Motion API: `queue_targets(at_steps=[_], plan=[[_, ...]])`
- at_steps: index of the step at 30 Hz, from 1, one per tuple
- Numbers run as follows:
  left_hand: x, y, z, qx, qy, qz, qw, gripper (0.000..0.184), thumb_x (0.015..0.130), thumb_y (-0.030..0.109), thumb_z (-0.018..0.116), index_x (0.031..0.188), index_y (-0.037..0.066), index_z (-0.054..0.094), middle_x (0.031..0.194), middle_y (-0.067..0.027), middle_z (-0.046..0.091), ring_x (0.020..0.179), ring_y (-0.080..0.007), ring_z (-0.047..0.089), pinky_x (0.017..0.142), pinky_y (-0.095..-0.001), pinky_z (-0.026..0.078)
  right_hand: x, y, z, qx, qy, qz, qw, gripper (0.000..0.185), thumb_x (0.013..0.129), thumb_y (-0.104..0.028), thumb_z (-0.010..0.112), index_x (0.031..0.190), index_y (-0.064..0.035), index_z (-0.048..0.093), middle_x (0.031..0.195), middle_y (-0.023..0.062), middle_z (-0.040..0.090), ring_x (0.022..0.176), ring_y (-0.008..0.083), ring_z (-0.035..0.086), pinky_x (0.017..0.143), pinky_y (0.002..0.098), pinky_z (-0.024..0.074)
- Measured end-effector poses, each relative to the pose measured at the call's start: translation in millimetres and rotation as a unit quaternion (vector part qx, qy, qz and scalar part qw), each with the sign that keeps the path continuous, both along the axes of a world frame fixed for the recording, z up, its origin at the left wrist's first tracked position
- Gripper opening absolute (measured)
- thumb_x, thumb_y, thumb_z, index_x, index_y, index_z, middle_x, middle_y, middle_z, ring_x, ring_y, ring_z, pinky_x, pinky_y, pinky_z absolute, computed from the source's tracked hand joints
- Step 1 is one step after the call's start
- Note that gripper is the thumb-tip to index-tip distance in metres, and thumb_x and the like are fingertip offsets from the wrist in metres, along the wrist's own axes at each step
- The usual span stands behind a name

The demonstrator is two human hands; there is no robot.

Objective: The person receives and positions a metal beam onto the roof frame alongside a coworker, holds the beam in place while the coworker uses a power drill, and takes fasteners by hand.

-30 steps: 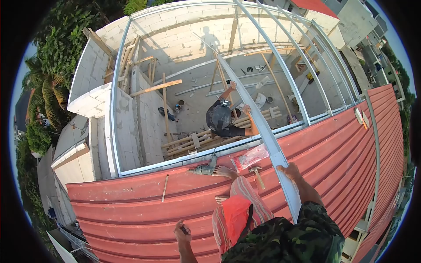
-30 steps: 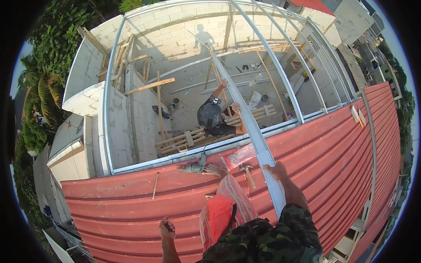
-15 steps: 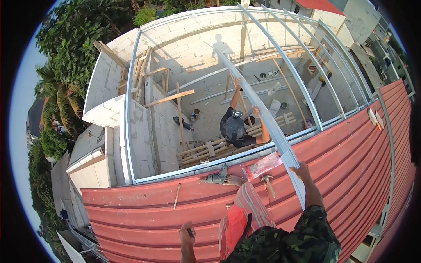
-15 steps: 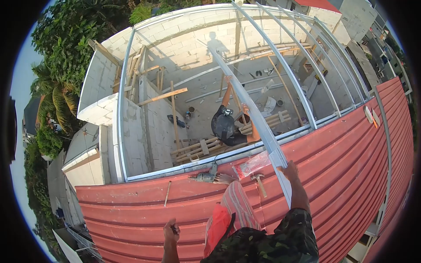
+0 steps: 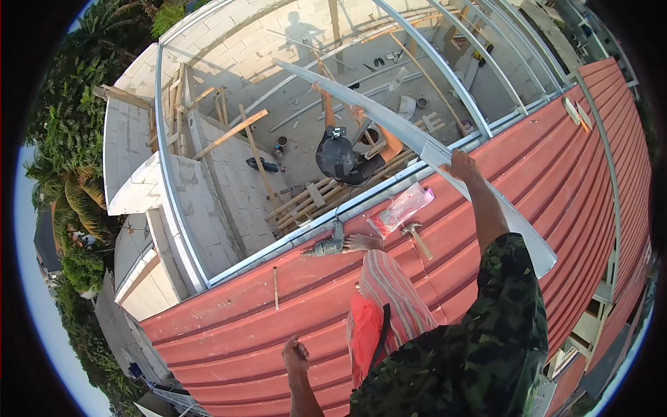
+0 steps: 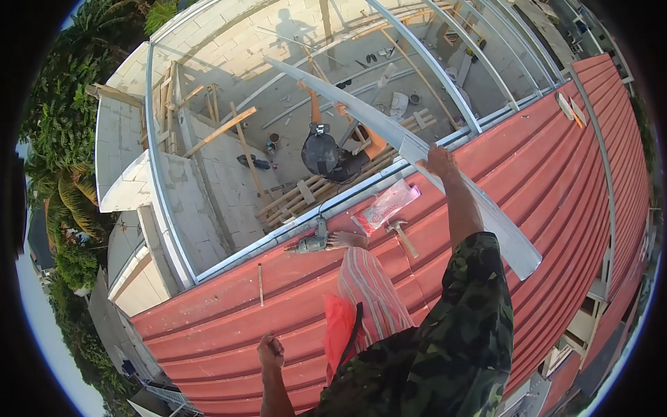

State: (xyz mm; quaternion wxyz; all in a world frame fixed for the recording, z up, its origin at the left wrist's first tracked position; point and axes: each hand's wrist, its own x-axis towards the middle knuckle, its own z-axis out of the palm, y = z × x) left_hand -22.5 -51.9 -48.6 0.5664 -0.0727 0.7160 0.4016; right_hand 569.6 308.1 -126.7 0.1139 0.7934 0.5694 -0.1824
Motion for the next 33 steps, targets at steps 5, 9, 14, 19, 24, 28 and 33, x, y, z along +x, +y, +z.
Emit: queue_targets(at_steps=[5, 9, 14, 19, 24, 28, 33], plan=[[6.1, 14.8, -0.9, -0.004, 0.010, -0.008, 1.000, 0.027, 0.077, 0.016, 0.049, 0.099, 0.001, 0.055, 0.055, -0.0024, 0.047, 0.043, -0.0118, 0.043, 0.037, -0.0249, 0.034, 13.6, 17.8, 37.6, 0.039, -0.063, 0.053, 0.996, 0.068, 0.069, -0.043, 0.072, 0.113, -0.0009, 0.043, 0.101, 0.0225, 0.056, 0.099, 0.0398, 0.055, 0.084, 0.0502, 0.0452], [5.4, 15.3, 0.3, -0.005, 0.020, -0.009, 1.000, 0.026, 0.078, 0.016, 0.049, 0.098, 0.001, 0.055, 0.055, -0.0020, 0.047, 0.043, -0.0115, 0.042, 0.037, -0.0247, 0.033, 22.2, 29.9, 59.8, -0.007, -0.108, 0.001, 0.994, 0.080, 0.062, -0.041, 0.077, 0.121, -0.0028, 0.040, 0.117, 0.0175, 0.050, 0.116, 0.0339, 0.045, 0.091, 0.0464, 0.0427], [-1.5, 11.9, -3.2, -0.004, 0.013, -0.006, 1.000, 0.027, 0.078, 0.015, 0.049, 0.100, 0.001, 0.055, 0.056, -0.0024, 0.046, 0.043, -0.0116, 0.043, 0.038, -0.0245, 0.034, 45.2, 43.9, 88.4, -0.038, -0.099, 0.006, 0.994, 0.076, 0.059, -0.047, 0.076, 0.116, -0.0034, 0.049, 0.110, 0.0185, 0.056, 0.108, 0.0355, 0.052, 0.089, 0.0453, 0.0440], [-2.3, 21.4, -7.2, -0.014, 0.018, 0.013, 1.000, 0.028, 0.078, 0.015, 0.049, 0.101, 0.000, 0.055, 0.056, -0.0031, 0.046, 0.044, -0.0118, 0.043, 0.038, -0.0248, 0.034, 67.4, 43.6, 95.0, -0.065, -0.036, 0.039, 0.996, 0.080, 0.058, -0.054, 0.074, 0.109, 0.0022, 0.051, 0.103, 0.0212, 0.061, 0.102, 0.0364, 0.056, 0.087, 0.0433, 0.0453], [7.1, 44.7, -6.8, -0.001, 0.011, 0.014, 1.000, 0.030, 0.079, 0.014, 0.048, 0.102, -0.003, 0.055, 0.056, -0.0030, 0.046, 0.045, -0.0121, 0.043, 0.039, -0.0252, 0.034, 67.6, -11.0, 83.1, -0.117, 0.021, -0.027, 0.993, 0.077, 0.060, -0.058, 0.072, 0.102, 0.0040, 0.055, 0.102, 0.0240, 0.060, 0.099, 0.0362, 0.057, 0.081, 0.0415, 0.0456], [14.6, 58.1, -6.4, 0.016, 0.001, 0.019, 1.000, 0.030, 0.079, 0.013, 0.048, 0.102, -0.005, 0.054, 0.056, -0.0035, 0.046, 0.045, -0.0123, 0.044, 0.039, -0.0254, 0.034, 29.6, -62.1, 52.6, -0.054, 0.044, -0.088, 0.994, 0.073, 0.064, -0.060, 0.069, 0.097, 0.0046, 0.056, 0.100, 0.0251, 0.059, 0.098, 0.0384, 0.057, 0.080, 0.0455, 0.0447], [10.7, 62.8, -2.0, 0.015, 0.002, 0.011, 1.000, 0.028, 0.078, 0.012, 0.049, 0.101, -0.005, 0.055, 0.056, -0.0039, 0.047, 0.044, -0.0125, 0.043, 0.039, -0.0255, 0.034, -20.6, -91.1, 0.8, -0.005, 0.090, -0.139, 0.986, 0.068, 0.065, -0.056, 0.070, 0.096, 0.0038, 0.056, 0.101, 0.0262, 0.059, 0.098, 0.0405, 0.056, 0.081, 0.0485, 0.0441]])
